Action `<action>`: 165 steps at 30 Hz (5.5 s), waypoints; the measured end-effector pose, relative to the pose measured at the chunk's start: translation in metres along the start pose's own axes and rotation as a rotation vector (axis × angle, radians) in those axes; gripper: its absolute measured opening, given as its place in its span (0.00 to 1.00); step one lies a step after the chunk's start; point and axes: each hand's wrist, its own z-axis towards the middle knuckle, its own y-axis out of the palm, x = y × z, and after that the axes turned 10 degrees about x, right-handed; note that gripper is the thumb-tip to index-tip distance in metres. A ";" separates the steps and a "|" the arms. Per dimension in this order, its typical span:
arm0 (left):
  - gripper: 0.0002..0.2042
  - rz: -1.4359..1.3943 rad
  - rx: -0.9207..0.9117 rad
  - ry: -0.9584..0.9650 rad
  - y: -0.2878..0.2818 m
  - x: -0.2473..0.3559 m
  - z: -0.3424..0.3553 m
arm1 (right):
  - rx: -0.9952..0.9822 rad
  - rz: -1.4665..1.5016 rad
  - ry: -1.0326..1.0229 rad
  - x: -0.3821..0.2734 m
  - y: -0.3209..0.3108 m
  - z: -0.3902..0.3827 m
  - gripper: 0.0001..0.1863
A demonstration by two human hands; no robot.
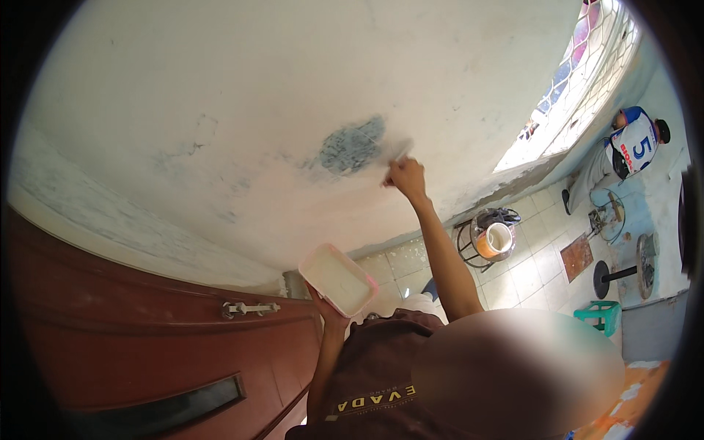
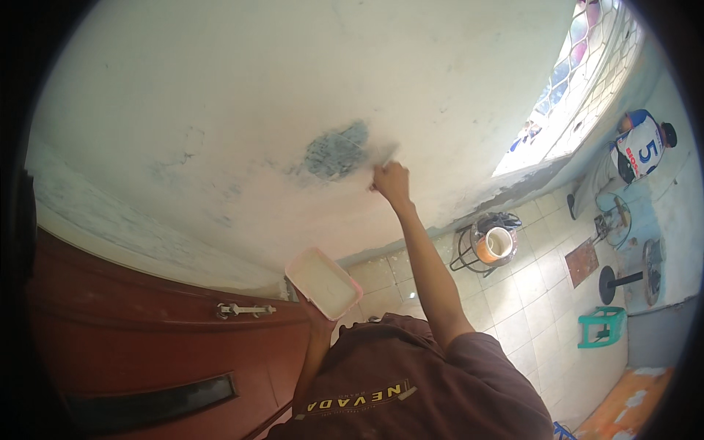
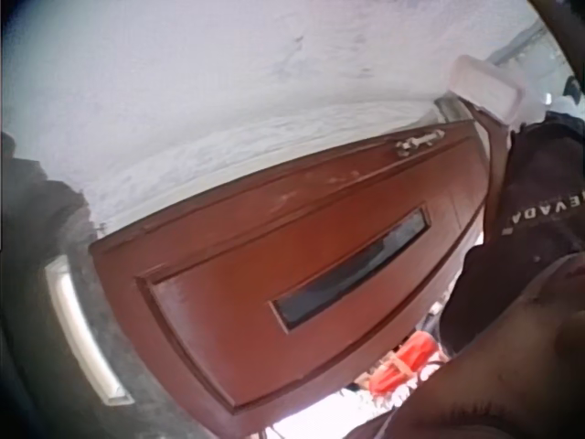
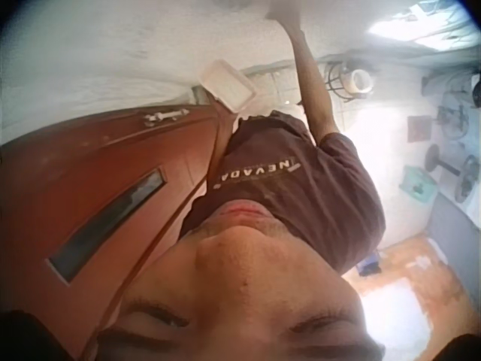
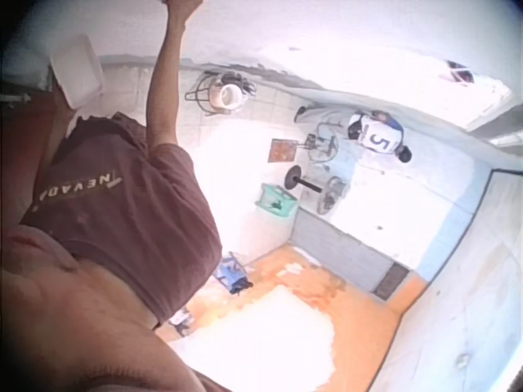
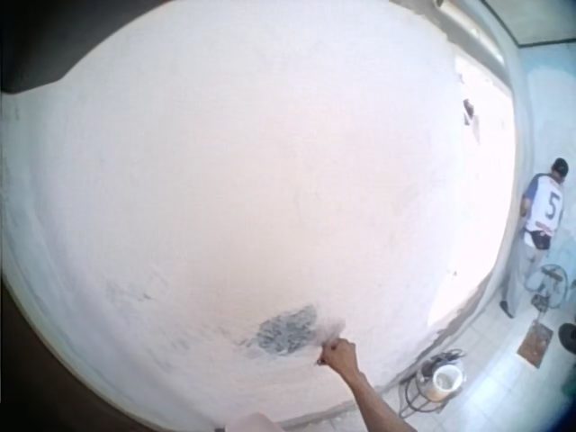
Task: The person applies a patching compound to a blue-stained area on a white wall using a plastic spreader.
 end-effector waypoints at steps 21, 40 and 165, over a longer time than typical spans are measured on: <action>0.33 -0.042 0.120 -0.121 -0.002 -0.007 -0.003 | 0.162 -0.181 -0.318 -0.061 -0.004 0.013 0.19; 0.36 -0.017 0.186 0.005 0.029 -0.022 0.006 | -0.103 0.358 -0.104 0.002 0.013 0.009 0.19; 0.34 0.000 0.095 -0.129 0.006 0.060 0.008 | 0.137 0.010 -0.426 -0.199 0.127 -0.096 0.07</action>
